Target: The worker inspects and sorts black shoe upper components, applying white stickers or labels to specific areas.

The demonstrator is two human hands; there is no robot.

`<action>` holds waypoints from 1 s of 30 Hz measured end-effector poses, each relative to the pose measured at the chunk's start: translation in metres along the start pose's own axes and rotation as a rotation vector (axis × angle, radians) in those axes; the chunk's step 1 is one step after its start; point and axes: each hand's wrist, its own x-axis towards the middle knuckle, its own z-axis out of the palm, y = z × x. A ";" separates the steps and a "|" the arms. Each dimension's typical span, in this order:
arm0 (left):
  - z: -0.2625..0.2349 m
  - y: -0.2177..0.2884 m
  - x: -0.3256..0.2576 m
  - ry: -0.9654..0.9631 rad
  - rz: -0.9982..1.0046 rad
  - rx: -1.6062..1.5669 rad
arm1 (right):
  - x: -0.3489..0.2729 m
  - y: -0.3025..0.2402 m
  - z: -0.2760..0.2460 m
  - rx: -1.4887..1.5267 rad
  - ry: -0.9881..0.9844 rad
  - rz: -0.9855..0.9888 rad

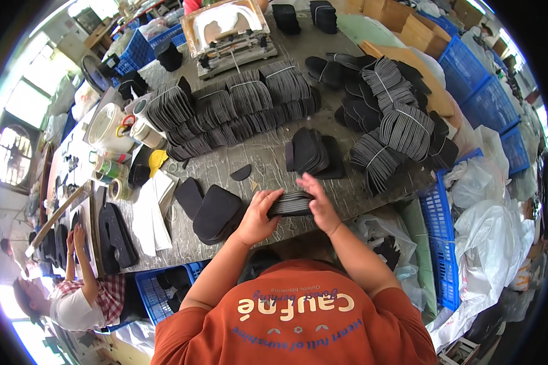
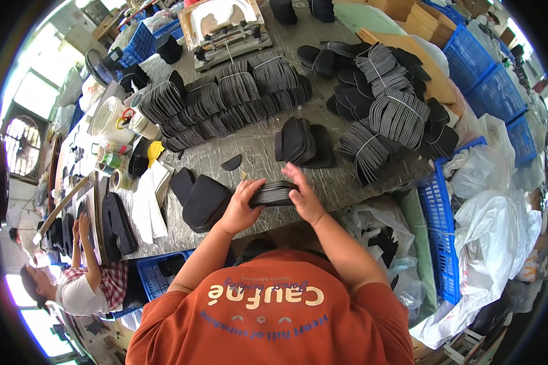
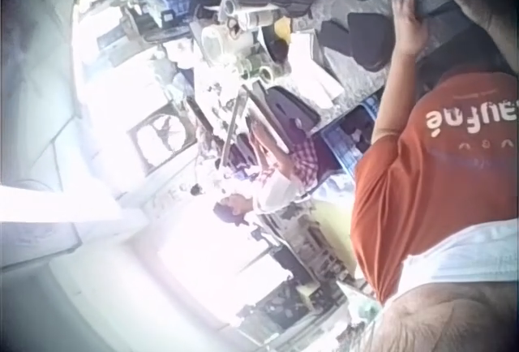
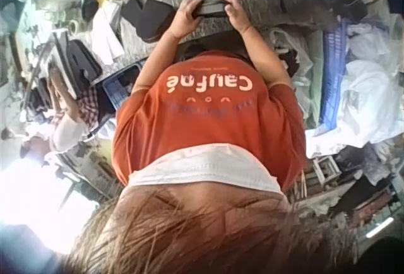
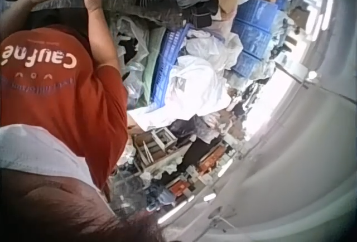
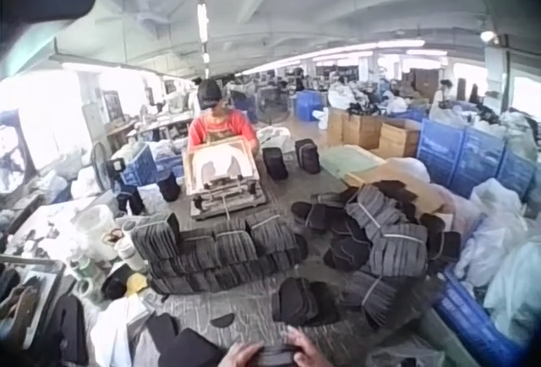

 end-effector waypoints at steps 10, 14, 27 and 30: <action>0.028 -0.011 -0.012 -0.117 -0.185 0.300 | 0.010 0.015 0.003 -0.234 0.044 -0.047; 0.041 -0.019 -0.005 -0.104 -0.196 0.378 | -0.003 0.031 0.020 -0.183 0.221 0.031; -0.041 0.014 -0.012 0.009 -0.440 -0.172 | -0.027 -0.015 0.010 -0.104 0.416 0.127; -0.120 0.027 -0.026 0.094 -0.655 -0.284 | -0.023 -0.014 0.023 0.063 0.346 0.342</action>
